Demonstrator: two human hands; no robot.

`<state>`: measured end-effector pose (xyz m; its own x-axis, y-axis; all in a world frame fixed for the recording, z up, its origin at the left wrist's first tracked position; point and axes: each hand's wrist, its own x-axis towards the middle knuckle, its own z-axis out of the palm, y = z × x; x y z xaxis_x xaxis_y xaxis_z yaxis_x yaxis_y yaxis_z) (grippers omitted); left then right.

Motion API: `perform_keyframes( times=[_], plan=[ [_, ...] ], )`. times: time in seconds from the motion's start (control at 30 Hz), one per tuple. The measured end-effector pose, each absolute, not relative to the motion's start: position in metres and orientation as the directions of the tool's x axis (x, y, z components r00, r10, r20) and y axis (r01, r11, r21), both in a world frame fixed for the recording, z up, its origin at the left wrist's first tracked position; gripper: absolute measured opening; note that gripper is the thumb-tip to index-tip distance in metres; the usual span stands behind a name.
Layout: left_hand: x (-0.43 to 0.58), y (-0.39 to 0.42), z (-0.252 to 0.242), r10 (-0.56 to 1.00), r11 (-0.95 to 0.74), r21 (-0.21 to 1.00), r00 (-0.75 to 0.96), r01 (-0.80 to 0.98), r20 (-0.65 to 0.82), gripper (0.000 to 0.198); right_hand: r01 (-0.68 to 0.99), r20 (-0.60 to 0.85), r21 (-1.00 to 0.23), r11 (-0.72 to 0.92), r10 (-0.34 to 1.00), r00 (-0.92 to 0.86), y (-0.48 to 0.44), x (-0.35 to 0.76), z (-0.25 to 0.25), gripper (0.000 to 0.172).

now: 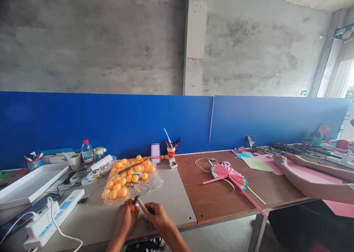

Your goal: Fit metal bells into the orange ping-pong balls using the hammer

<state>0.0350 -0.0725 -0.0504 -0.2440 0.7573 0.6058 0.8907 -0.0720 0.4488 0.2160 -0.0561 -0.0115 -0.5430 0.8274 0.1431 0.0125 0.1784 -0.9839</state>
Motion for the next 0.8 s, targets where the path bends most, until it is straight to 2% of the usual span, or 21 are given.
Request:
perform_keyframes(
  times=[0.2,0.33,0.47,0.63,0.8],
  plan=[
    [0.035,-0.0737,-0.0502,0.751,-0.077,0.458,-0.251,0.886,0.611,0.033,0.023,0.099,-0.992,0.123,0.883,-0.458,-0.0556,0.2155,-0.0117,0.035],
    [0.0356,-0.0745,-0.049,0.76,-0.071,0.463,-0.253,0.884,0.599,0.032,0.048,0.114,-0.986,0.161,0.849,-0.516,-0.0578,0.2162,-0.0095,0.037],
    [0.0363,-0.0746,-0.0483,0.761,-0.07,0.469,-0.257,0.88,0.596,0.03,0.013,0.115,-0.991,0.136,0.881,-0.459,-0.0591,0.2172,-0.0077,0.041],
    [0.0362,-0.0743,-0.0482,0.76,-0.074,0.463,-0.251,0.883,0.6,0.029,0.032,0.126,-0.985,0.167,0.842,-0.525,-0.0592,0.2164,-0.007,0.035],
    [0.0355,-0.0743,-0.0484,0.757,-0.075,0.453,-0.245,0.888,0.606,0.03,-0.004,0.097,-0.994,0.106,0.889,-0.448,-0.0593,0.2163,-0.0037,0.039]
  ],
)
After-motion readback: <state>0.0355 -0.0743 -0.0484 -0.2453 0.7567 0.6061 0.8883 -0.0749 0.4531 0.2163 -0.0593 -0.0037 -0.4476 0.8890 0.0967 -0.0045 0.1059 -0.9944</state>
